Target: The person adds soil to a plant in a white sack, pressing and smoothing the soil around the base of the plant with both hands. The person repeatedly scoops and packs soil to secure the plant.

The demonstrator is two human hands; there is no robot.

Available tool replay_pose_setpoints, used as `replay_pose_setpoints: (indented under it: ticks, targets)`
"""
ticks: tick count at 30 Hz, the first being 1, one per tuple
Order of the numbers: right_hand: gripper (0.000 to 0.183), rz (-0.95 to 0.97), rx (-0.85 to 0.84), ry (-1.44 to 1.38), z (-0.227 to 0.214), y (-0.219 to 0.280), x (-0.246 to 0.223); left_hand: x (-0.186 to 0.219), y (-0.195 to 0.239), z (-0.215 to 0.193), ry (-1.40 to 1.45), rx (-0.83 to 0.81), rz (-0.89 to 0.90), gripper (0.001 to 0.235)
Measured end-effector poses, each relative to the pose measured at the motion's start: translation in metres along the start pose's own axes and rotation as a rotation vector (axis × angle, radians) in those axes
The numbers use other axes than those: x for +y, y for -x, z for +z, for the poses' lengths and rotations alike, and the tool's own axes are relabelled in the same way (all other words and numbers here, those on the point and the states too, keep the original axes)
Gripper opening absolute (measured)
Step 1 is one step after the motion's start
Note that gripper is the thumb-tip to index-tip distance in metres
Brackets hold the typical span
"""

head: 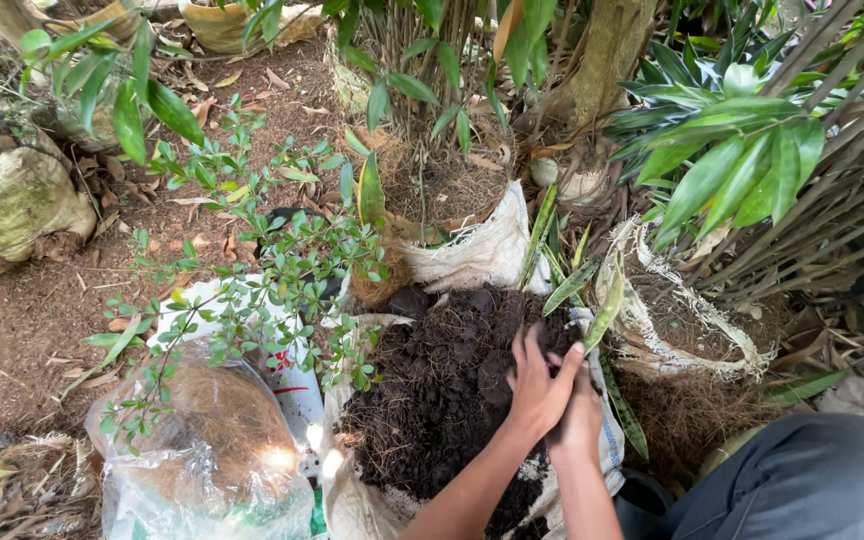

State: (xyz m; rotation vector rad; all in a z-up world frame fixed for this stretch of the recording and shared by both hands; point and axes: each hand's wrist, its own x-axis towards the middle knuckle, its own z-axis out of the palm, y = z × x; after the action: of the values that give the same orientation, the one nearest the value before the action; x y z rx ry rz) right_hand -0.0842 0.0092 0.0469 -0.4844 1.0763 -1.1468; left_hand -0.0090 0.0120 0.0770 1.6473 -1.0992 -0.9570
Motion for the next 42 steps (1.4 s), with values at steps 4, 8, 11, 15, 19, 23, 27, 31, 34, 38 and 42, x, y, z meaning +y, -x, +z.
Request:
replay_pose_setpoints:
  ticks: [4,8,11,15,19,23,27,31,34,38,42]
  targets:
    - [0.062,-0.144,0.095,0.302,0.011,0.005,-0.004,-0.006,-0.002,0.003,0.370,-0.115,-0.182,0.078]
    - [0.066,-0.368,0.245,0.610,0.016,0.009,-0.010,-0.018,0.005,0.010,0.611,-0.172,-0.317,0.054]
    - [0.068,-0.465,0.402,0.792,0.018,0.015,-0.012,-0.025,0.006,0.018,0.693,-0.175,-0.418,0.039]
    - [0.069,-0.454,0.525,0.735,0.019,0.021,-0.012,-0.031,0.006,0.033,0.917,-0.107,-0.355,0.031]
    - [0.067,-0.531,0.486,0.660,0.015,0.020,-0.007,-0.034,0.005,0.033,0.888,-0.128,-0.410,0.026]
    - [0.063,-0.500,0.363,0.555,0.007,0.013,0.001,-0.027,0.007,0.030,0.925,-0.119,-0.451,0.024]
    - [0.057,-0.290,0.301,0.405,0.000,-0.003,0.005,-0.018,0.006,0.026,0.651,-0.011,-0.465,0.040]
    - [0.050,-0.182,0.278,0.298,-0.014,-0.016,0.004,-0.010,-0.007,0.020,0.374,-0.170,-0.468,0.063]
    - [0.047,-0.214,0.173,0.002,-0.021,-0.024,-0.004,-0.004,-0.012,0.015,0.215,-0.250,-0.285,0.064]
    - [0.041,-0.122,0.126,-0.038,-0.016,-0.017,-0.008,0.000,-0.003,0.012,0.148,-0.132,-0.101,0.063]
    - [0.043,-0.159,0.176,0.138,0.000,-0.001,-0.005,0.002,0.007,0.018,0.439,-0.063,-0.226,0.060]
